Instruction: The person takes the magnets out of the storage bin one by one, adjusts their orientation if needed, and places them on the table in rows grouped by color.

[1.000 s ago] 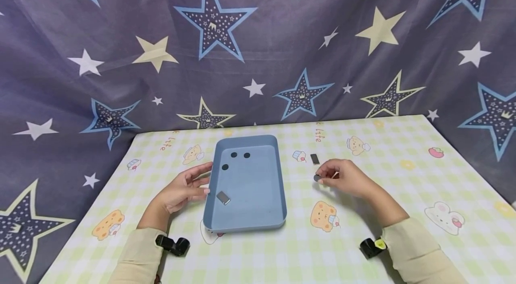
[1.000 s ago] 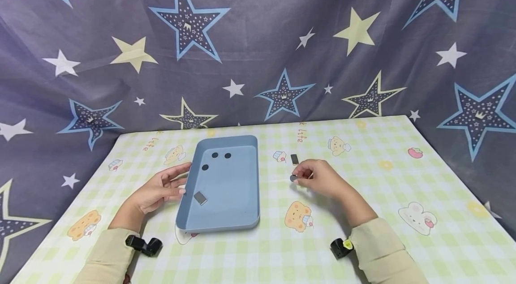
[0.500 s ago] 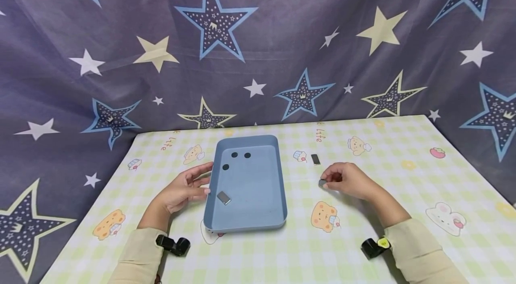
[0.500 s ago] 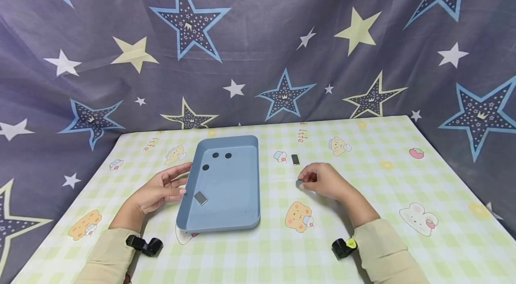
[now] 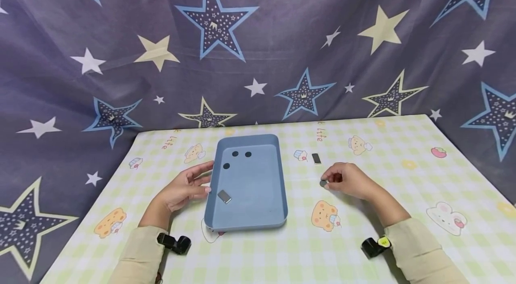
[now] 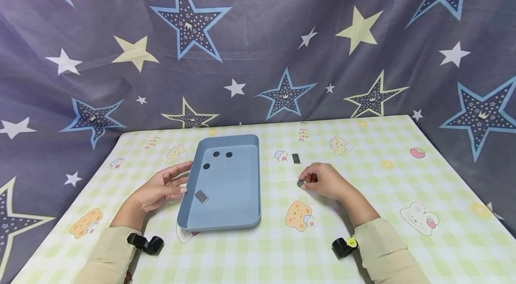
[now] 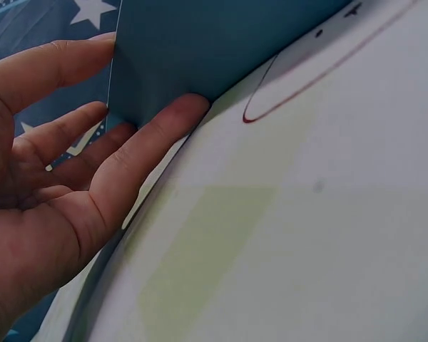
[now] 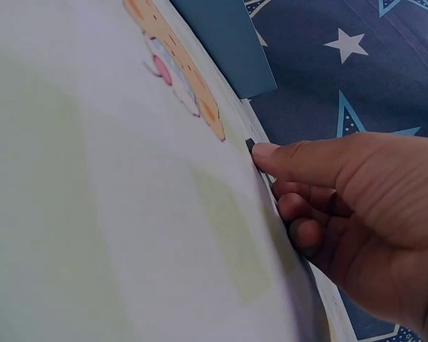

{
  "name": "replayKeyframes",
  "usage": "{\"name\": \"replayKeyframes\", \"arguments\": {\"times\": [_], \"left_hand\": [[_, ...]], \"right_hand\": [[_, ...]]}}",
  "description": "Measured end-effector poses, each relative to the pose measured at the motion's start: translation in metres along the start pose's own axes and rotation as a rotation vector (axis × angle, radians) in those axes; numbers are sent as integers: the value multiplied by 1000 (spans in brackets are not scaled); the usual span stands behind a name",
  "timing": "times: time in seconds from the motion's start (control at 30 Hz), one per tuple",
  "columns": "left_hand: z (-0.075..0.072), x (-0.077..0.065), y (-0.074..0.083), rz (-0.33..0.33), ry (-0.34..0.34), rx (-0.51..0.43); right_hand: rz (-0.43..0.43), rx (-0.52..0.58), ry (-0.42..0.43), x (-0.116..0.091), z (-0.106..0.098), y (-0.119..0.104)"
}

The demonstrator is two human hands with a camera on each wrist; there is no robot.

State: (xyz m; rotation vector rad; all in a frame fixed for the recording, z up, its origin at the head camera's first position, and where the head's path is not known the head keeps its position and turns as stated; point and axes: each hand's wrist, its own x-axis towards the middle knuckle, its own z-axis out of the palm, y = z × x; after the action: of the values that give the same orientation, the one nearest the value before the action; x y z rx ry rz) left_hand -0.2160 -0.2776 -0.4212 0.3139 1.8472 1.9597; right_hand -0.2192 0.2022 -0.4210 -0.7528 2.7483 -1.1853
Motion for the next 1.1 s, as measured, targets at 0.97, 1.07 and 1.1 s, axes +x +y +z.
{"name": "replayKeyframes", "arguments": {"times": [0.97,1.07,1.1], "left_hand": [[0,4,3,-30,15,58],[0,4,3,-33,16,58],[0,4,3,-32,15,60]], "right_hand": [[-128,96,19,37,-7,-55],[-142,118,0,44,-5,-63],[-142,130,-11,46,-4,-65]]}}
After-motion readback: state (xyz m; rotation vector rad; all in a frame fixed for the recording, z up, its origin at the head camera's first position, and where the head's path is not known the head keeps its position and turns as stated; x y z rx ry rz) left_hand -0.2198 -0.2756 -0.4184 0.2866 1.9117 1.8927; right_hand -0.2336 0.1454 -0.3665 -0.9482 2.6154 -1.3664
